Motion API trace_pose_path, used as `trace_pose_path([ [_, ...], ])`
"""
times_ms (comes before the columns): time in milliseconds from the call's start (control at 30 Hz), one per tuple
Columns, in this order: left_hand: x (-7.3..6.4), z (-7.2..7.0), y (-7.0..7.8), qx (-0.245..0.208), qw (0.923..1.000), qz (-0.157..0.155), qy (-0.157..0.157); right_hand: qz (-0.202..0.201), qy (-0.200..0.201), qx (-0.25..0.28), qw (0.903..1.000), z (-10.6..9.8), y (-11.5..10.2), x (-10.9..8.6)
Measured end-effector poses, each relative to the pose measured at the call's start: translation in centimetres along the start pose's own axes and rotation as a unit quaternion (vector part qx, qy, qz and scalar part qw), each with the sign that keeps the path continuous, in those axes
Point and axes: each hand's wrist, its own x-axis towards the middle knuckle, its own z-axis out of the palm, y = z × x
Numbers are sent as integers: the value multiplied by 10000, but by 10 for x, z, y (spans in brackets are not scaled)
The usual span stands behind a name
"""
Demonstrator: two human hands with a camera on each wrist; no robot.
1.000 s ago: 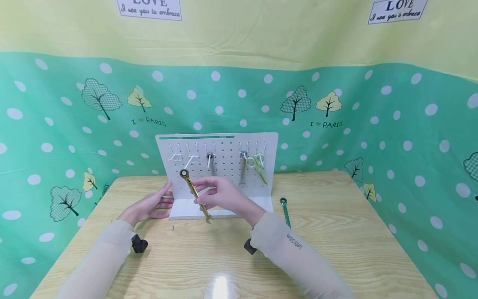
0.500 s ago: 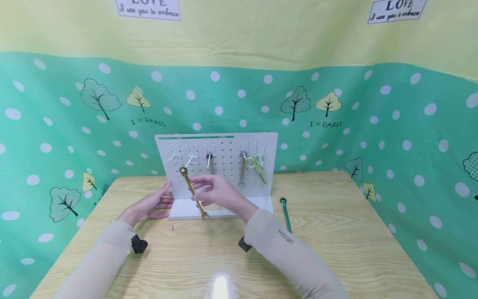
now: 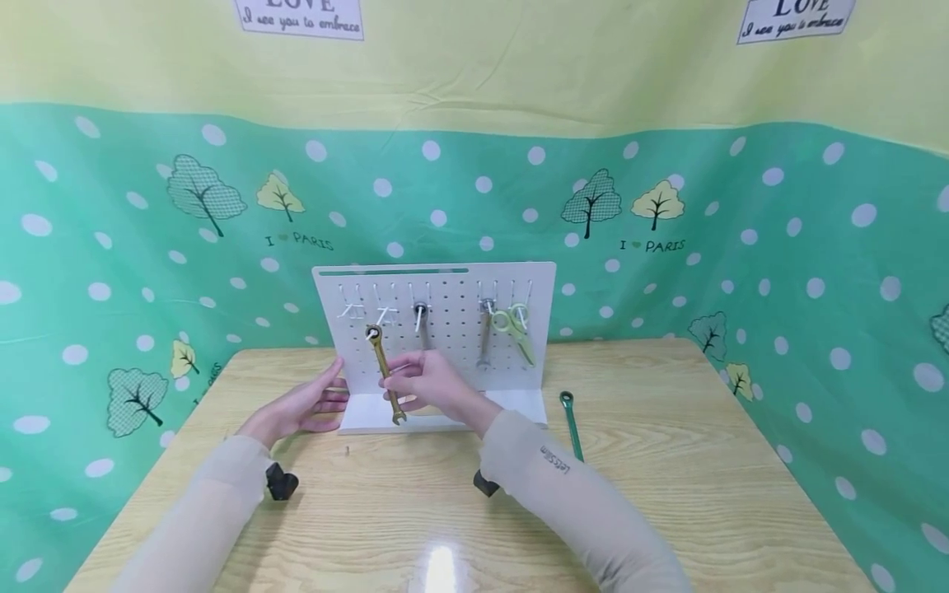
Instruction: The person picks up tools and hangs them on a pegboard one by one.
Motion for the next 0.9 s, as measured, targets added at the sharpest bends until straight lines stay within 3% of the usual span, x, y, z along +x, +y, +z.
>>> trace_pose_path([
  [367,6,5,5,-43,10000,-17,-23,120,357,310,9988,-1,-4,7],
  [900,3,1,0,2,10000,-60,64,207,416,614,9970,-6,-7,19],
])
